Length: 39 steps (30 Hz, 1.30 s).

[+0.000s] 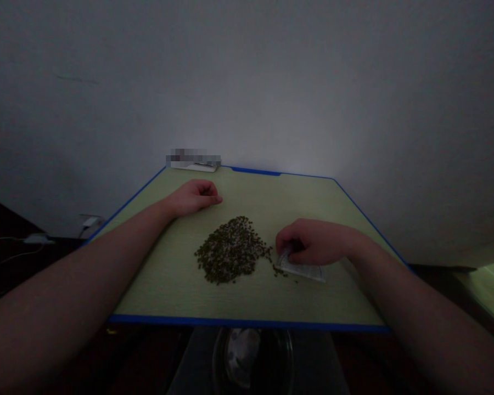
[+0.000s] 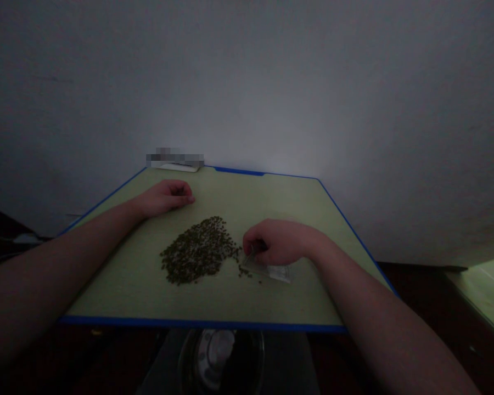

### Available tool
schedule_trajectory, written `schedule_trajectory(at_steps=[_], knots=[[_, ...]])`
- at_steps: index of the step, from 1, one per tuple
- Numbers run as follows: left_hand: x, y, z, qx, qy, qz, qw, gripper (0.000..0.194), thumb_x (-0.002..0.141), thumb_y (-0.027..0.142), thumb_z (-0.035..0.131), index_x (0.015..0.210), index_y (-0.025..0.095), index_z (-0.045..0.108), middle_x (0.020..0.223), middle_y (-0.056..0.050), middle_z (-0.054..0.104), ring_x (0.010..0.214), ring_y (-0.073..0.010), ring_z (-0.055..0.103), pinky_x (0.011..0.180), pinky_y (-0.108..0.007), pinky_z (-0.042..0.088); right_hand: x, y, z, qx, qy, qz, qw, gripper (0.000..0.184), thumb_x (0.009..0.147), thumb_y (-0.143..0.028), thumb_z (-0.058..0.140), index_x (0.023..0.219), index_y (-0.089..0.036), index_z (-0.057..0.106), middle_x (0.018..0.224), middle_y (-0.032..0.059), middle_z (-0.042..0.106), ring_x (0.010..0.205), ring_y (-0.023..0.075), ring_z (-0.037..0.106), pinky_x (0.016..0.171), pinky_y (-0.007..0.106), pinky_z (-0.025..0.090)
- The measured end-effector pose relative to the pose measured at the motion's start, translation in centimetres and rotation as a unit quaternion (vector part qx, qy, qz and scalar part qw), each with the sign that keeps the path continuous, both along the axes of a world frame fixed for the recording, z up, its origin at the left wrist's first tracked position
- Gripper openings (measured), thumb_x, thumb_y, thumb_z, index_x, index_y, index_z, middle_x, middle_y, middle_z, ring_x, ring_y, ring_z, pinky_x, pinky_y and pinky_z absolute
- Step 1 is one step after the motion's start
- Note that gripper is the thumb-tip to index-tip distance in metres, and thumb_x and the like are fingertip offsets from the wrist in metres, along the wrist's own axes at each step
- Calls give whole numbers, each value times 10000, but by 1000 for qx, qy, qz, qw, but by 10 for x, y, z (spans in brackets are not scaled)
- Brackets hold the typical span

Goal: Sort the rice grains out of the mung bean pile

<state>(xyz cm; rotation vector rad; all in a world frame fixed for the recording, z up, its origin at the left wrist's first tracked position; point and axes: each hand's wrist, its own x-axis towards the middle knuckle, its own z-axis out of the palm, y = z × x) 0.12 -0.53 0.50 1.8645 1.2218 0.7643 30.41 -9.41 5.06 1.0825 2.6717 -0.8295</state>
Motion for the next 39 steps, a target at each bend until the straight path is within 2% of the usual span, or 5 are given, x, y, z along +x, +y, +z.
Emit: schedule_trajectory(at_steps=[9, 18, 23, 39], knots=[[0, -1, 1, 9, 8, -4, 1000, 290, 649, 411, 682, 655, 167, 524, 505, 54, 460, 459, -71, 387, 451, -215, 291, 5, 4, -1, 8, -1, -4, 1000, 229, 713, -174, 566, 920, -167, 663, 728, -1, 630, 626, 125, 550, 544, 223, 382], [-1, 2, -2, 12, 11, -6, 1000, 286, 667, 407, 672, 663, 166, 519, 496, 64, 440, 451, -64, 369, 454, -212, 290, -3, -1, -2, 25, 8, 8, 1000, 244, 706, -156, 570, 926, -181, 674, 734, 0, 648, 621, 125, 553, 547, 224, 379], [-1, 1, -2, 9, 7, -5, 1000, 289, 663, 408, 677, 677, 162, 527, 517, 63, 449, 457, -61, 375, 449, -211, 281, -2, 0, -2, 45, 0, -8, 999, 245, 692, -155, 567, 912, -188, 669, 710, -6, 636, 600, 120, 539, 526, 220, 358], [-1, 2, -3, 11, 0, -8, 1000, 281, 665, 397, 678, 660, 166, 520, 504, 63, 448, 458, -66, 377, 460, -217, 287, 3, 6, -4, 41, 3, -35, 999, 184, 687, -150, 557, 850, -176, 640, 699, -9, 614, 597, 114, 526, 512, 214, 345]])
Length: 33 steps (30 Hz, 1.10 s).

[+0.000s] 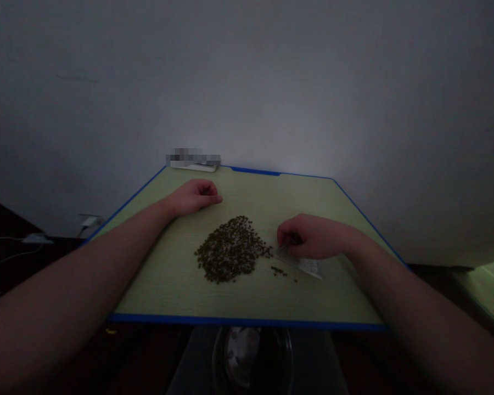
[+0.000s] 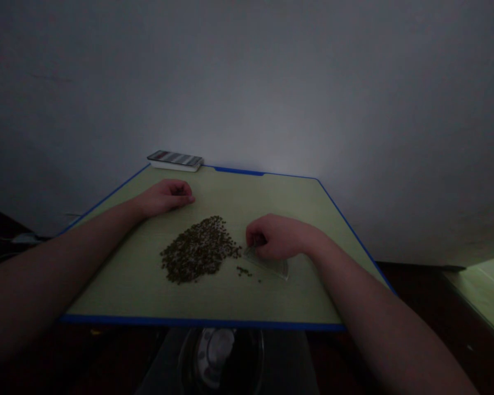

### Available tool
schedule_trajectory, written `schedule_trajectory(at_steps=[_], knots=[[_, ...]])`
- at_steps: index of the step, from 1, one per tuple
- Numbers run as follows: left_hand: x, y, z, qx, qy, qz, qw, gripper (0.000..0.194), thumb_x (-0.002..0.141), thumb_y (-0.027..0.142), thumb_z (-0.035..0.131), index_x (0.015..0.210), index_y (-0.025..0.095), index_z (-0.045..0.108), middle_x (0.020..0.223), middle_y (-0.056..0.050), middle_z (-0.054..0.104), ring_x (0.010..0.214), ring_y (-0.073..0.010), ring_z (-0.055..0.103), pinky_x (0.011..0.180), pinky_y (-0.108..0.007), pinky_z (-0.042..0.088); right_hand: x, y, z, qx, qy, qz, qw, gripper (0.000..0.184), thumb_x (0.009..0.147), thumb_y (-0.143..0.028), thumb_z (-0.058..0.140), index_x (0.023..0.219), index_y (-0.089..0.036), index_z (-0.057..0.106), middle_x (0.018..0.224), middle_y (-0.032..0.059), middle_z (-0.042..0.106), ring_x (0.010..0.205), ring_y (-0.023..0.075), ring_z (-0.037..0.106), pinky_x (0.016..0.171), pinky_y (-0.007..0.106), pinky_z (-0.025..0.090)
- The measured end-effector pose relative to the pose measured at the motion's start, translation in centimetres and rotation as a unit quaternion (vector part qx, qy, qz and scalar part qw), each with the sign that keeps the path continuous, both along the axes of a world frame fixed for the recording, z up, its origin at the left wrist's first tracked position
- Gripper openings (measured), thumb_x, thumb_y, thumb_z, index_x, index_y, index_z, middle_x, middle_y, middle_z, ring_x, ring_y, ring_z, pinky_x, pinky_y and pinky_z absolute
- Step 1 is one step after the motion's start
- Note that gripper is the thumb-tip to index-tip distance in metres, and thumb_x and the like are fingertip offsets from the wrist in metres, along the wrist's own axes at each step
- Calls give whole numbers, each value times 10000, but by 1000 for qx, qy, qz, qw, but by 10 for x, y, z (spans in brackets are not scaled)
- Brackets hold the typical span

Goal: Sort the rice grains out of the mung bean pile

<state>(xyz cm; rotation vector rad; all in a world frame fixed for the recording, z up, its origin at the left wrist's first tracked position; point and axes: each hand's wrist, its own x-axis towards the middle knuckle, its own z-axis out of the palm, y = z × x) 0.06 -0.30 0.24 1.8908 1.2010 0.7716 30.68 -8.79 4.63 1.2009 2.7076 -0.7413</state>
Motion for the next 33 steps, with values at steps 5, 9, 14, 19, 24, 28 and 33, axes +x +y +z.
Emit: schedule_trajectory(at_steps=[5, 9, 14, 19, 24, 28, 33], knots=[[0, -1, 1, -3, 1, 5, 1000, 285, 661, 403, 679, 662, 165, 522, 515, 59, 451, 458, -68, 381, 456, -219, 286, 0, 0, 0, 10, 3, 5, 1000, 196, 706, -161, 551, 874, -176, 650, 684, -8, 607, 590, 116, 521, 517, 222, 348], [0, -2, 2, -7, 4, 2, 1000, 285, 661, 406, 681, 663, 166, 526, 510, 60, 449, 455, -68, 376, 457, -218, 285, -3, -1, 0, 10, 6, 15, 1000, 230, 707, -164, 554, 907, -177, 664, 717, 2, 635, 617, 124, 543, 541, 226, 366], [0, -1, 2, -7, 3, 5, 1000, 281, 662, 403, 678, 664, 166, 526, 511, 62, 450, 456, -66, 374, 454, -215, 286, -8, -6, 2, 10, -2, 12, 1000, 253, 712, -170, 551, 934, -182, 673, 726, 6, 656, 609, 126, 545, 538, 229, 365], [0, 0, 0, -7, -1, 2, 1000, 286, 651, 405, 685, 664, 166, 528, 500, 66, 449, 449, -64, 371, 449, -212, 281, -9, -7, 5, 24, -12, 3, 1000, 241, 697, -165, 561, 911, -176, 674, 703, 6, 643, 596, 126, 533, 529, 229, 354], [0, -1, 1, -4, 1, -1, 1000, 290, 653, 411, 686, 658, 168, 527, 492, 63, 447, 450, -68, 376, 452, -216, 286, -3, -3, 5, 8, -22, -7, 1000, 211, 683, -165, 567, 871, -176, 662, 712, 7, 642, 601, 127, 536, 525, 227, 356], [0, -2, 2, -5, 4, 3, 1000, 284, 653, 404, 686, 659, 169, 526, 500, 60, 453, 459, -74, 385, 461, -222, 291, 0, -1, 3, 15, -19, -12, 1000, 220, 678, -156, 558, 873, -172, 658, 711, 6, 636, 609, 128, 536, 530, 228, 359], [0, -2, 2, -4, 9, 2, 1000, 289, 657, 413, 680, 661, 167, 528, 508, 57, 459, 464, -74, 384, 463, -221, 285, -2, 0, 2, 20, -5, -8, 1000, 222, 690, -150, 543, 879, -171, 656, 685, -2, 617, 594, 121, 522, 526, 227, 350]])
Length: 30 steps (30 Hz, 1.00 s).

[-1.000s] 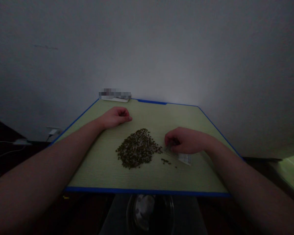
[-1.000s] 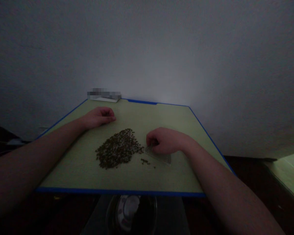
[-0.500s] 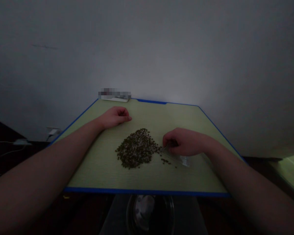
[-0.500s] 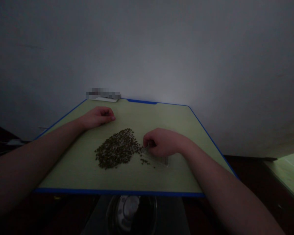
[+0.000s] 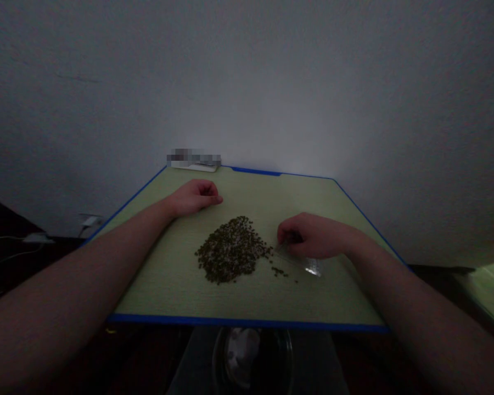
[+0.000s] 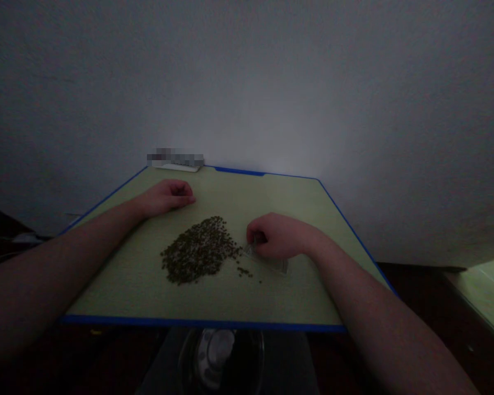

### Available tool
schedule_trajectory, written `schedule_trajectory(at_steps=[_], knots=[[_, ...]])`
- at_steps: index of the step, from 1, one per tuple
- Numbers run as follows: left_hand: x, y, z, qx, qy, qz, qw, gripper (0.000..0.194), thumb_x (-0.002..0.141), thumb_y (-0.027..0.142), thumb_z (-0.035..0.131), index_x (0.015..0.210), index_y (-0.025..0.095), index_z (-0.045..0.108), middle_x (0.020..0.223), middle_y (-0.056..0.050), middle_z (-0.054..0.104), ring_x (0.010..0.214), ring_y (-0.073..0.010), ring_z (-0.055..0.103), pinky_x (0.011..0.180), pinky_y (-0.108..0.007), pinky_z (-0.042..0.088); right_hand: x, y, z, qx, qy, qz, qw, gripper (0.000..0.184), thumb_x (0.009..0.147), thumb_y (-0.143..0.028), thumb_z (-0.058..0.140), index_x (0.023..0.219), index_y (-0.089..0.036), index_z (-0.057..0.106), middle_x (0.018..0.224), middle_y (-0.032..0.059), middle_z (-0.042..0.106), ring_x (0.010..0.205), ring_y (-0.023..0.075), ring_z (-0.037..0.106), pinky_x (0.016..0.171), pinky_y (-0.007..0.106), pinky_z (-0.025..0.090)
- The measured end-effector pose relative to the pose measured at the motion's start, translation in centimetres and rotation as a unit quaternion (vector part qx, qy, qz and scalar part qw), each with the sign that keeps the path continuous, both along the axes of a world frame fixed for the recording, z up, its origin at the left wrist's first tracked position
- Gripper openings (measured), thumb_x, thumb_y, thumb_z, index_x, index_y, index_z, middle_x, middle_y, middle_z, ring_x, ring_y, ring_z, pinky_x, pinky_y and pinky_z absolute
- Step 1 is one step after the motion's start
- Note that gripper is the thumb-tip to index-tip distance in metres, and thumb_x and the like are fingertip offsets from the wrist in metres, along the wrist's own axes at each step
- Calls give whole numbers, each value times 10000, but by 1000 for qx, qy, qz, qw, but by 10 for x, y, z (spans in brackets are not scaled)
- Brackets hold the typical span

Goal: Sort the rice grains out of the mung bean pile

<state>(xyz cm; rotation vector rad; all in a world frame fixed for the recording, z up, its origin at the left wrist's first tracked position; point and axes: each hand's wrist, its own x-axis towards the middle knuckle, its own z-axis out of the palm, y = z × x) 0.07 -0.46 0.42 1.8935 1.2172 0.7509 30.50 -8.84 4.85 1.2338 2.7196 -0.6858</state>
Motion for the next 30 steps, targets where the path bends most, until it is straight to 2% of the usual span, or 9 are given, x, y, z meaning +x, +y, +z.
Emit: schedule_trajectory(at_steps=[8, 12, 17, 30], knots=[[0, 0, 1, 4, -6, 0, 1000, 291, 648, 406, 687, 652, 164, 526, 499, 58, 458, 459, -65, 381, 455, -212, 292, -5, -5, 2, -8, 18, 16, 1000, 271, 710, -150, 544, 950, -170, 668, 650, -13, 598, 567, 110, 495, 534, 227, 338], [1, -1, 1, 0, -10, 2, 1000, 296, 646, 409, 688, 649, 167, 518, 489, 61, 451, 450, -64, 373, 443, -210, 285, -1, -4, 1, -19, 2, 1, 1000, 239, 693, -142, 548, 898, -174, 666, 691, -2, 620, 590, 118, 518, 520, 219, 333], [0, 0, 0, 2, -4, -5, 1000, 296, 653, 417, 680, 654, 170, 516, 485, 65, 442, 445, -63, 370, 439, -209, 276, -1, -5, 1, -39, -3, 24, 999, 200, 679, -148, 555, 848, -174, 659, 710, -3, 628, 596, 118, 528, 525, 218, 354], [0, -1, 1, 0, -8, 1, 1000, 284, 648, 403, 682, 656, 166, 525, 504, 56, 457, 459, -68, 382, 449, -212, 285, -7, -4, 1, 28, -14, -14, 999, 218, 673, -154, 520, 841, -175, 657, 714, 14, 640, 597, 123, 524, 530, 232, 341]])
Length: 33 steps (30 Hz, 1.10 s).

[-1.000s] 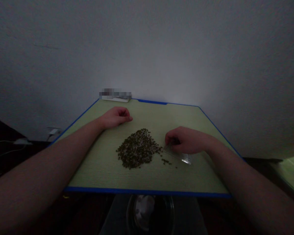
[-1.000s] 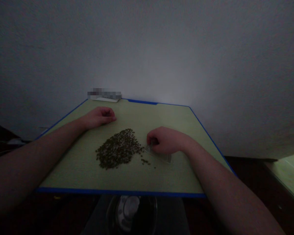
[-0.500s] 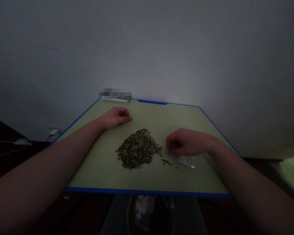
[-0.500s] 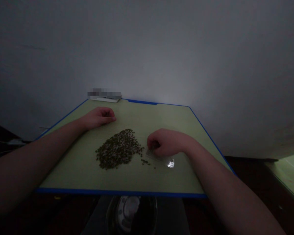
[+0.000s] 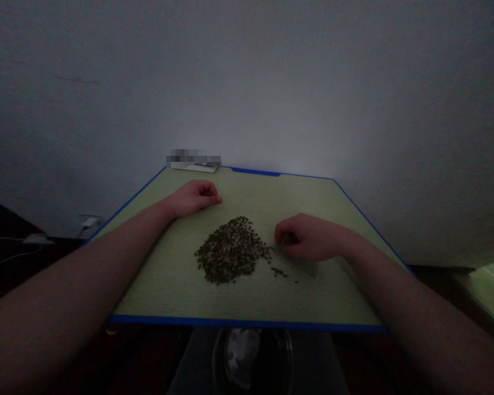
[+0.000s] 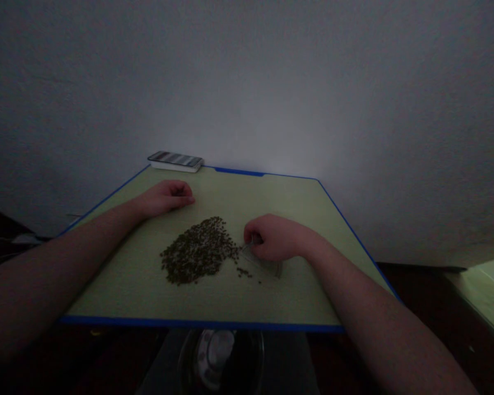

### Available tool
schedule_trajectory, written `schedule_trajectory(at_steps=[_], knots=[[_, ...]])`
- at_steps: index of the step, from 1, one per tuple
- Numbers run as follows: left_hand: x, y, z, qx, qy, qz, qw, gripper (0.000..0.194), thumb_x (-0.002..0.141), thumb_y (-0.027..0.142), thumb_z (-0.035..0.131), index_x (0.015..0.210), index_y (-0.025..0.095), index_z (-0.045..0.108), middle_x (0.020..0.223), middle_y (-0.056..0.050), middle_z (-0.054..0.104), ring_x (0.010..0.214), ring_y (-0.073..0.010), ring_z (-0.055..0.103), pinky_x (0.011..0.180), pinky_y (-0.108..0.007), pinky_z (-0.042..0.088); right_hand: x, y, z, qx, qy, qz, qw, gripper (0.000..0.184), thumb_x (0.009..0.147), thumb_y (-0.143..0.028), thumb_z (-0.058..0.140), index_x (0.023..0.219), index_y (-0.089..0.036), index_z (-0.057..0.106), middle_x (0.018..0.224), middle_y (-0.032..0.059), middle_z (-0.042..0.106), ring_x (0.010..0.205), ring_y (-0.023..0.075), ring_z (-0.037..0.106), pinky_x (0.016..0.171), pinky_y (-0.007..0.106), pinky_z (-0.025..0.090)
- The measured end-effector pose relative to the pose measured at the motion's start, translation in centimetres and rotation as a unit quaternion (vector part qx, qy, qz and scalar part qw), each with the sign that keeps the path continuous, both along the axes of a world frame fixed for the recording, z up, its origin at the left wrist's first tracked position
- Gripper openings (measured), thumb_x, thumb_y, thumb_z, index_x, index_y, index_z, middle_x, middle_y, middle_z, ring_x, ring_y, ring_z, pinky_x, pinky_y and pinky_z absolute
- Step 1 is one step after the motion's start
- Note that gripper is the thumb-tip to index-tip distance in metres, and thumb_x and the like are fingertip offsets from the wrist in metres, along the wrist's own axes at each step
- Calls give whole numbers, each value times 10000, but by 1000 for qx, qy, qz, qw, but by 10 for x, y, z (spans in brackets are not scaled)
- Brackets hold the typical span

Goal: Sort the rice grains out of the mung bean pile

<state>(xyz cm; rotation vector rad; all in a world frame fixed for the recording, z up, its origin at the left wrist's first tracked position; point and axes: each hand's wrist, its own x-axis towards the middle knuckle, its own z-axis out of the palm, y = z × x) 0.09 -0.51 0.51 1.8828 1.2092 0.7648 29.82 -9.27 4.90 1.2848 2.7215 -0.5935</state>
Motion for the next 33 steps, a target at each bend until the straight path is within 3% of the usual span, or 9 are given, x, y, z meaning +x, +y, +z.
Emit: schedule_trajectory(at_steps=[10, 15, 21, 26, 30, 33], knots=[[0, 0, -1, -5, 5, 6, 1000, 273, 657, 397, 675, 665, 171, 523, 507, 57, 459, 456, -75, 390, 457, -222, 285, 12, 4, 5, -34, -57, -38, 997, 166, 653, -175, 543, 796, -180, 627, 700, 13, 628, 594, 134, 522, 489, 237, 327], [0, 0, -1, 5, 10, 6, 1000, 281, 653, 401, 681, 664, 166, 528, 507, 55, 461, 460, -71, 388, 456, -214, 285, 2, -1, 4, -19, -45, -15, 999, 140, 649, -172, 537, 770, -181, 606, 683, 7, 618, 576, 123, 508, 483, 233, 323], [0, 0, -1, 9, 9, 5, 1000, 284, 655, 406, 684, 661, 167, 531, 496, 59, 454, 455, -71, 383, 458, -217, 288, -2, -1, 5, 15, -58, -49, 997, 159, 638, -171, 523, 765, -179, 619, 712, 31, 640, 603, 140, 530, 506, 244, 340], [1, -2, 2, -2, 2, 5, 1000, 272, 653, 391, 681, 652, 166, 528, 495, 60, 456, 449, -67, 379, 457, -218, 289, 12, 3, 11, -21, -102, -95, 990, 140, 638, -176, 513, 742, -175, 606, 656, 28, 631, 550, 140, 540, 462, 243, 326], [1, -1, 1, -4, 8, 8, 1000, 279, 655, 401, 676, 664, 166, 525, 500, 64, 452, 447, -66, 381, 454, -214, 286, 13, 2, 14, -80, -84, -92, 989, 183, 644, -162, 510, 802, -173, 603, 636, 10, 633, 515, 127, 552, 453, 228, 336], [0, 0, -1, -7, 7, 7, 1000, 280, 656, 400, 678, 669, 168, 523, 507, 64, 454, 446, -65, 379, 453, -215, 287, 6, 0, 11, -59, -58, -79, 993, 189, 641, -158, 516, 801, -174, 615, 656, 14, 644, 546, 129, 564, 466, 224, 342]])
